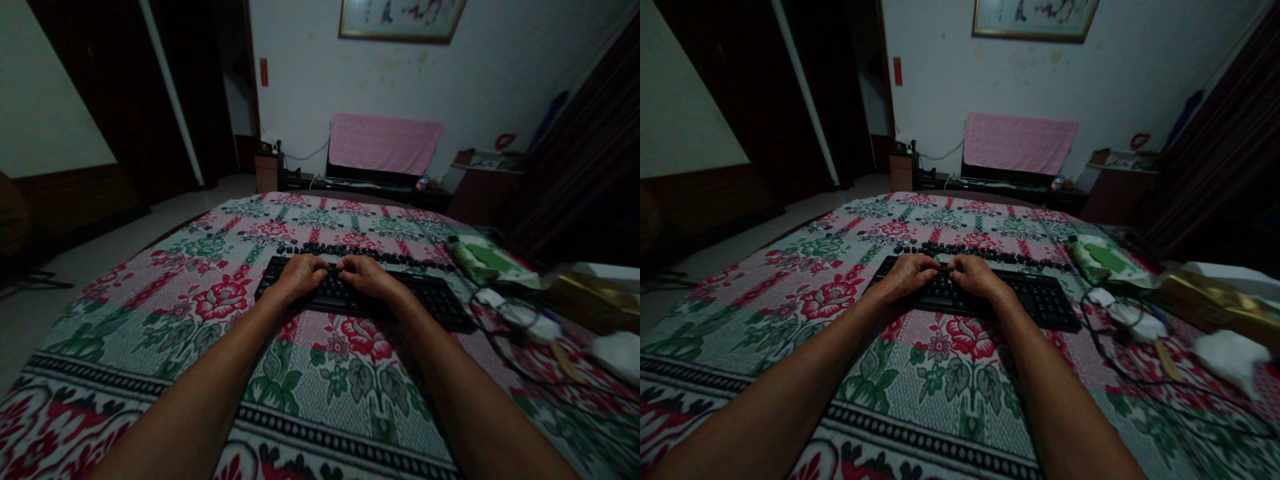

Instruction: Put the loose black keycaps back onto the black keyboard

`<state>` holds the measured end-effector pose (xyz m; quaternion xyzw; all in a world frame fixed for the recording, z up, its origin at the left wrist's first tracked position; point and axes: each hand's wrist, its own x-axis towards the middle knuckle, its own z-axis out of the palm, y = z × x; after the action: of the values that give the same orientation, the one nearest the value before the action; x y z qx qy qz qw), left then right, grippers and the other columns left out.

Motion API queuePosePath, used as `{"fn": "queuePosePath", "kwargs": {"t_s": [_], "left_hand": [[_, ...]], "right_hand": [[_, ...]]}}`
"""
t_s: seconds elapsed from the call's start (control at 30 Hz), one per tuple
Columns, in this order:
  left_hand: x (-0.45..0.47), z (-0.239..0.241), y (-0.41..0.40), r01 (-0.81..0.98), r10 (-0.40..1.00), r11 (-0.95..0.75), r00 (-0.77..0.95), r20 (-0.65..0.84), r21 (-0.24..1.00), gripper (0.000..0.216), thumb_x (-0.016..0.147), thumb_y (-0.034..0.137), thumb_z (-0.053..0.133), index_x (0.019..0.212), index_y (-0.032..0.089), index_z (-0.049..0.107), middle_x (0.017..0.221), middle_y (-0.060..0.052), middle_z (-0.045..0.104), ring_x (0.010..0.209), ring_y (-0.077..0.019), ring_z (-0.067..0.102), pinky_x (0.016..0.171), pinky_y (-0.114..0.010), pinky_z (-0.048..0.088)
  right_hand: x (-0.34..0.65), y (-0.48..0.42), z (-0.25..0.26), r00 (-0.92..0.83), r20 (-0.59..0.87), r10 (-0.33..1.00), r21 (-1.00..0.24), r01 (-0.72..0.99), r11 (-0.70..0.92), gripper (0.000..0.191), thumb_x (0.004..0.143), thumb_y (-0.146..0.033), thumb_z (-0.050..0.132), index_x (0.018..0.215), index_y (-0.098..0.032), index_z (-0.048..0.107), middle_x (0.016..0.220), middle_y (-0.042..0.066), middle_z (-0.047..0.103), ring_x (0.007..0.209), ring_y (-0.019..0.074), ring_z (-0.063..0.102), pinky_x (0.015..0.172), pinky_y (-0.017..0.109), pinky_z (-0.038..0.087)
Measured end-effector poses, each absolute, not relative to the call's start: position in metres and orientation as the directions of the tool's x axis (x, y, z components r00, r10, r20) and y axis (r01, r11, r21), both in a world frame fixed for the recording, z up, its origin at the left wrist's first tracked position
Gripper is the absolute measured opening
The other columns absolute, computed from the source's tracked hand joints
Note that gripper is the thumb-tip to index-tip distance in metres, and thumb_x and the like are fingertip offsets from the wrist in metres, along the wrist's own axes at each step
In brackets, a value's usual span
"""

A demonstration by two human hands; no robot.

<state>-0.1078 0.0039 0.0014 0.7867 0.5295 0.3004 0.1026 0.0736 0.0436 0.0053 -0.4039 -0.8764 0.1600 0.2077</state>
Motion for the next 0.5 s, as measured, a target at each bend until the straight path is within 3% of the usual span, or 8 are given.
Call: {"fn": "queuePosePath", "kwargs": {"t_s": [0.1, 0.23, 0.4, 0.5], "left_hand": [[-0.101, 0.003, 0.004, 0.643, 0.906, -0.409, 0.2, 0.374, 0.647, 0.027, 0.07, 0.028, 0.049, 0.089, 0.02, 0.065, 0.086, -0.002, 0.066, 0.08, -0.0145, 0.057, 0.073, -0.023, 0.04], [-0.095, 0.007, 0.004, 0.354, 0.969, -0.242, 0.045, 0.242, 0.903, 0.032, 0.065, 0.034, 0.054, 0.086, 0.013, 0.065, 0.072, -0.004, 0.065, 0.062, -0.0121, 0.056, 0.056, -0.02, 0.041], [-0.098, 0.011, 0.005, 0.157, 0.993, -0.112, -0.031, 0.118, 0.981, 0.029, 0.059, 0.032, 0.059, 0.077, 0.011, 0.064, 0.056, -0.001, 0.059, 0.048, -0.008, 0.05, 0.046, -0.018, 0.037], [-0.1, 0.01, 0.006, 0.177, 0.99, -0.09, -0.089, 0.107, 0.98, 0.023, 0.058, 0.03, 0.06, 0.071, 0.011, 0.063, 0.054, 0.0, 0.058, 0.046, -0.0072, 0.048, 0.046, -0.018, 0.037]], "right_hand": [[0.074, 0.043, 0.008, -0.562, 0.317, 0.764, -0.486, 0.596, 0.64, 0.019, 0.07, -0.023, 0.049, 0.085, -0.016, 0.058, 0.069, 0.0, 0.06, 0.061, 0.0099, 0.052, 0.056, 0.02, 0.037], [0.067, 0.036, 0.016, -0.586, 0.403, 0.703, -0.528, 0.479, 0.701, 0.021, 0.071, -0.02, 0.049, 0.087, -0.016, 0.06, 0.077, 0.001, 0.063, 0.069, 0.0108, 0.056, 0.064, 0.021, 0.041], [0.062, 0.034, 0.017, -0.529, 0.417, 0.739, -0.54, 0.51, 0.67, 0.028, 0.07, -0.021, 0.05, 0.097, -0.018, 0.059, 0.08, 0.001, 0.065, 0.071, 0.0114, 0.058, 0.065, 0.022, 0.043], [0.071, 0.039, 0.015, -0.532, 0.342, 0.775, -0.49, 0.603, 0.63, 0.022, 0.067, -0.024, 0.055, 0.087, -0.019, 0.063, 0.081, 0.002, 0.065, 0.073, 0.0129, 0.058, 0.066, 0.022, 0.043]]}}
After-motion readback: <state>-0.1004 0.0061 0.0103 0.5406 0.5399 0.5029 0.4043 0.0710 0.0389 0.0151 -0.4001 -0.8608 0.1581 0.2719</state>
